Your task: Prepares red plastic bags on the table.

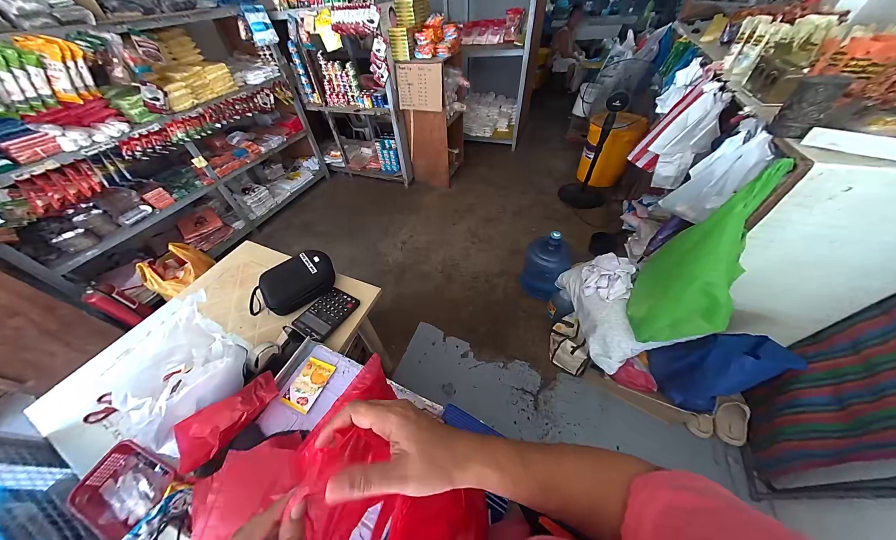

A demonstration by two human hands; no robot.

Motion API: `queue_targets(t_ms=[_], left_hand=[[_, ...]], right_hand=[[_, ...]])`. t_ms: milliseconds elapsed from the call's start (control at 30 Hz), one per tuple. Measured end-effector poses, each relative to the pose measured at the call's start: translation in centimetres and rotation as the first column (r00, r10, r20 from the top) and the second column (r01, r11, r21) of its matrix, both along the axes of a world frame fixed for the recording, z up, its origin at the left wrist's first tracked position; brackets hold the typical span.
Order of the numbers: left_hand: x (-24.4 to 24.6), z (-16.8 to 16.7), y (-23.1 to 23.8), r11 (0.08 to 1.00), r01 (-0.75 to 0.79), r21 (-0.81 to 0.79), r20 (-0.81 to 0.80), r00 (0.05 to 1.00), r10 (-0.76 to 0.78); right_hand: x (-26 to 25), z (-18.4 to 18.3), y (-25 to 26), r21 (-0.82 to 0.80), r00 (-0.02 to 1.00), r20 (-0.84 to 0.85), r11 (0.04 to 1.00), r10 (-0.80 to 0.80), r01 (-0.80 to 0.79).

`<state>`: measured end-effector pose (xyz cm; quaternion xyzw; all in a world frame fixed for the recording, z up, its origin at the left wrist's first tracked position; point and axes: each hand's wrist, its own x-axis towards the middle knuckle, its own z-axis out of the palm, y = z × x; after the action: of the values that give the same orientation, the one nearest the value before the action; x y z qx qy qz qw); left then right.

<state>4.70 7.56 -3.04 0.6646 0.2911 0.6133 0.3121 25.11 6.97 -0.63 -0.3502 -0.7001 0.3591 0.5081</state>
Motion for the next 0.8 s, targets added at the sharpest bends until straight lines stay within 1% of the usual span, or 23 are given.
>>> queue_targets(t_ms=[33, 100, 233, 333, 400, 500, 567, 633, 733, 800], left_hand=[[0.1, -0.1, 0.1, 1.000, 0.017, 0.018, -0.009, 1.000, -0.017], [0.1, -0.1, 0.2, 0.999, 0.015, 0.040, -0.044, 0.999, -0.014], [-0.4, -0.1, 0.1, 0.999, -0.028, 0.018, -0.108, 0.994, 0.030], [-0.5, -0.2, 0.4, 0.999, -0.016, -0.029, -0.087, 0.996, 0.013], [-0.4, -0.1, 0.4, 0.997, -0.011, -0.075, -0.078, 0.997, 0.005], [0.1, 0.0, 0.3, 0.991, -0.081, -0.104, -0.069, 0.995, 0.075], [0.4, -0.3, 0.6, 0.987, -0.097, -0.130, -0.036, 0.995, 0.093], [0.5, -0.4, 0.9, 0.980, -0.092, -0.174, 0.010, 0.995, 0.095], [0.5, -0.6, 1.2, 0.973, -0.112, -0.202, 0.038, 0.992, 0.122], [0.6, -0.7, 1.3, 0.970, -0.132, -0.204, 0.038, 0.989, 0.142]], right_hand=[[-0.2, 0.1, 0.1, -0.008, 1.000, -0.012, 1.000, -0.008, 0.008], [-0.4, -0.3, 0.4, 0.036, 0.998, -0.019, 0.998, -0.054, 0.054], [0.0, -0.7, 0.9, 0.050, 0.991, -0.021, 0.990, -0.131, 0.132], [0.3, -0.9, 1.3, 0.029, 0.986, -0.080, 0.989, -0.143, 0.146], [0.6, -0.8, 1.4, -0.007, 0.972, -0.138, 0.982, -0.189, 0.190], [1.1, -0.4, 1.5, -0.064, 0.948, -0.125, 0.956, -0.293, 0.287], [1.6, -0.5, 1.7, -0.079, 0.933, -0.113, 0.940, -0.341, 0.333], [1.9, -0.7, 1.9, -0.127, 0.937, -0.119, 0.941, -0.328, 0.313], [2.2, -0.8, 1.8, -0.281, 0.953, -0.177, 0.940, -0.247, 0.192], [2.2, -0.4, 1.6, -0.342, 0.950, -0.232, 0.932, -0.209, 0.122]])
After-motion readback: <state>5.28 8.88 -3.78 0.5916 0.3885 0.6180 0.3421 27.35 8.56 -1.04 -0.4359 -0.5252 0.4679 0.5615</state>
